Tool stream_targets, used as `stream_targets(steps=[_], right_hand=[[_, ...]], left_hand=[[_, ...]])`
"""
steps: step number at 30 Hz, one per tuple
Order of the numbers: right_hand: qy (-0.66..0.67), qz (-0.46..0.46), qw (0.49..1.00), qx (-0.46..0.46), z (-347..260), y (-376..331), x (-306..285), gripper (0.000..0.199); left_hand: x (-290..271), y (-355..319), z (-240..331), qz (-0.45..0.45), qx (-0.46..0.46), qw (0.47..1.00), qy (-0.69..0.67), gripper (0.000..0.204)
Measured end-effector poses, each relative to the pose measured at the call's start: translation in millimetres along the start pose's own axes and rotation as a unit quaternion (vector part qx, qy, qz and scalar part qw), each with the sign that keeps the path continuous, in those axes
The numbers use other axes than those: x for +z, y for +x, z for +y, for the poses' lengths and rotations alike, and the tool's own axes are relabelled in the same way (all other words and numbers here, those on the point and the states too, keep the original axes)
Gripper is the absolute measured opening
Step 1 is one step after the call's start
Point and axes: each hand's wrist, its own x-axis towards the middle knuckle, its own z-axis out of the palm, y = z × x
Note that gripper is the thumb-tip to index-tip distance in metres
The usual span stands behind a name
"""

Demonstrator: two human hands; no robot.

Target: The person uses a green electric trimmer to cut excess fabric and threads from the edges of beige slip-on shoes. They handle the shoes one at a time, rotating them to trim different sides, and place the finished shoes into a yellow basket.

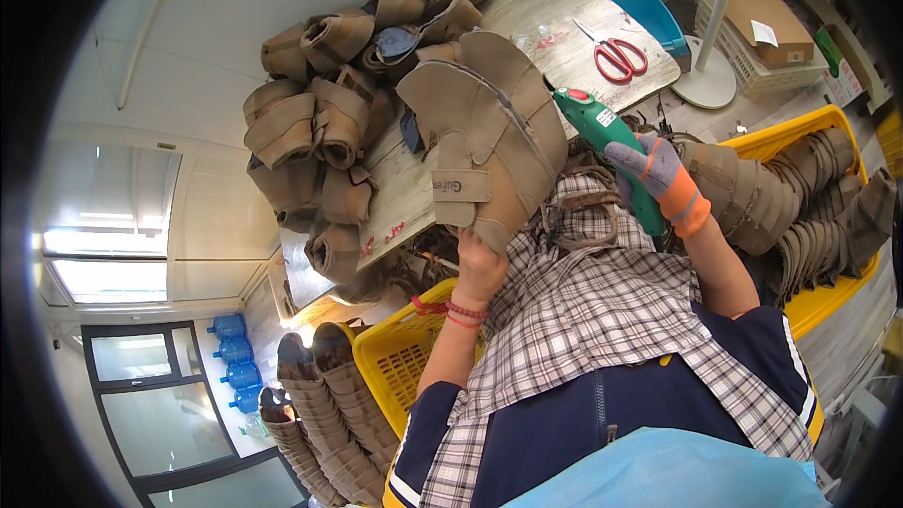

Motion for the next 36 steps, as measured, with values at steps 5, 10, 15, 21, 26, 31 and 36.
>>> stream_targets(steps=[5, 10, 15, 21, 26, 31, 36], right_hand=[[-0.001, -0.004, 1.000, 0.000, 1.8, 5.3, -2.5, 0.042], [-0.014, -0.020, 1.000, 0.013, 8.1, 12.4, 1.4, 0.043], [0.033, -0.049, 0.997, 0.046, 0.4, 11.3, 6.4, 0.046], [0.019, -0.057, 0.997, 0.045, 11.5, 21.5, 5.9, 0.050], [0.007, -0.067, 0.997, 0.039, 6.6, 22.5, 7.9, 0.051], [0.007, -0.068, 0.997, 0.037, 5.8, 24.2, 8.0, 0.051], [0.014, -0.058, 0.997, 0.042, 5.1, 26.6, 8.6, 0.050]], left_hand=[[-2.7, -9.6, 7.7, -0.024, 0.004, 1.000, 0.010, 0.036], [-18.8, -12.4, 12.8, -0.044, 0.025, 0.999, 0.005, 0.036], [-9.2, -38.0, 14.8, -0.051, -0.013, 0.998, 0.019, 0.039], [-8.1, -43.7, 18.1, -0.033, -0.007, 0.999, -0.003, 0.040], [-2.3, -50.3, 21.7, -0.001, -0.025, 1.000, -0.008, 0.037], [1.9, -51.5, 27.9, 0.015, -0.064, 0.997, -0.026, 0.030], [4.9, -64.0, 23.6, -0.002, -0.038, 0.999, -0.030, 0.035]])
